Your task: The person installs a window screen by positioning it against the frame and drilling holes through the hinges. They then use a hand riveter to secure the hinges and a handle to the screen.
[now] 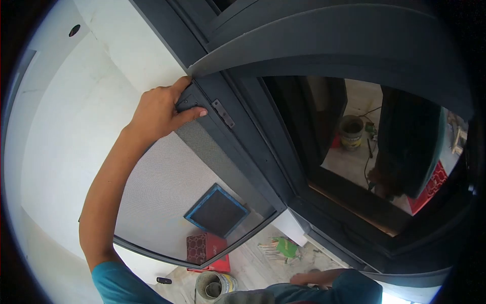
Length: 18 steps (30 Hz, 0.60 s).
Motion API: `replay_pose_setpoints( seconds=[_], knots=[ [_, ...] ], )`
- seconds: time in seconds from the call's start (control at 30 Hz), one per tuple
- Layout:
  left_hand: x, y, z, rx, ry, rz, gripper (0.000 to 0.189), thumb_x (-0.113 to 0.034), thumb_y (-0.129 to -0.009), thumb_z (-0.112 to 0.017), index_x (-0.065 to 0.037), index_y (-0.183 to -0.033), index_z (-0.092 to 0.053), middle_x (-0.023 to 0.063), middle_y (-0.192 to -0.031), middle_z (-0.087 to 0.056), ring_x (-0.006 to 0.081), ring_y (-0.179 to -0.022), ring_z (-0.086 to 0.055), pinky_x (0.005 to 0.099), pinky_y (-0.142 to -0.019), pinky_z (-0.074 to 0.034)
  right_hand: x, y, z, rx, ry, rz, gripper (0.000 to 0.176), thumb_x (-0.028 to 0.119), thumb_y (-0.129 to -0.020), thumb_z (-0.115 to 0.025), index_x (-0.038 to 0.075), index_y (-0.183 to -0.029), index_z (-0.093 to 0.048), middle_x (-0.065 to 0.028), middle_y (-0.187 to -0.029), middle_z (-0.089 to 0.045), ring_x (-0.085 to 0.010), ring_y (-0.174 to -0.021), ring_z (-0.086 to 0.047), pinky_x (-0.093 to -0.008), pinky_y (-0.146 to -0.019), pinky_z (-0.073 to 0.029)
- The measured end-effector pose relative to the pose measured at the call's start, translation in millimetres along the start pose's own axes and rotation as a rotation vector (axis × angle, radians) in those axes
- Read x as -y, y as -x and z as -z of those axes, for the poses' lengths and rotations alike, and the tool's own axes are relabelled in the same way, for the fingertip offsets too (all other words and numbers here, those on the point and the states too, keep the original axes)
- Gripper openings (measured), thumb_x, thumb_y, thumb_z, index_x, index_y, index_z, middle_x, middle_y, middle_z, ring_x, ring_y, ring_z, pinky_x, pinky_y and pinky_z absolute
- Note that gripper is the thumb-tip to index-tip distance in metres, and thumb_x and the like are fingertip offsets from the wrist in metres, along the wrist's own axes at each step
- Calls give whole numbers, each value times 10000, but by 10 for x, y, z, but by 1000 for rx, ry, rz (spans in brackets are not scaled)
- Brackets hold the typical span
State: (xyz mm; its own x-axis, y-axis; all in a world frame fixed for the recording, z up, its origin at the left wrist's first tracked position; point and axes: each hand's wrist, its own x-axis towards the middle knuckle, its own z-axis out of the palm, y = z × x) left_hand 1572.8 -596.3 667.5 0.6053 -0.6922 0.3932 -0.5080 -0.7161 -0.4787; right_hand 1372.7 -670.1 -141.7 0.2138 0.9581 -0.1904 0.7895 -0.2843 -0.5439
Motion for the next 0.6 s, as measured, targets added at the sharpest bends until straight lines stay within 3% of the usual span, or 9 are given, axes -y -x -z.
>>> replay_pose_setpoints(
  seconds=[0.07, 0.17, 0.6],
  knots=[
    [-38, 5, 34, 22, 8, 15, 723, -424, -782, -814, 24, -1291, -563, 174, -596, -596, 306, -582, -670, 368, -600, -504, 22, 13, -51, 220, 15, 11, 357, 315, -809, -685, 77, -1075, -704, -176, -922, -718, -367, -900, -684, -498, -801, -536],
    [-54, 2, 41, 33, 20, 32, 735, -434, -776, -816, 26, -1291, -566, 167, -594, -595, 297, -578, -670, 367, -593, -503, -10, 13, -129, 329, -26, 14, 352, 316, -802, -684, 73, -1056, -709, -179, -916, -718, -364, -901, -688, -493, -801, -538],
    [8, -4, -19, 19, -10, 18, 716, -448, -788, -801, 23, -1281, -580, 183, -631, -624, 301, -622, -689, 367, -633, -520, -109, -98, -677, 423, -152, 50, 336, 320, -771, -677, 57, -975, -731, -189, -888, -719, -348, -903, -704, -471, -799, -547]
  ],
)
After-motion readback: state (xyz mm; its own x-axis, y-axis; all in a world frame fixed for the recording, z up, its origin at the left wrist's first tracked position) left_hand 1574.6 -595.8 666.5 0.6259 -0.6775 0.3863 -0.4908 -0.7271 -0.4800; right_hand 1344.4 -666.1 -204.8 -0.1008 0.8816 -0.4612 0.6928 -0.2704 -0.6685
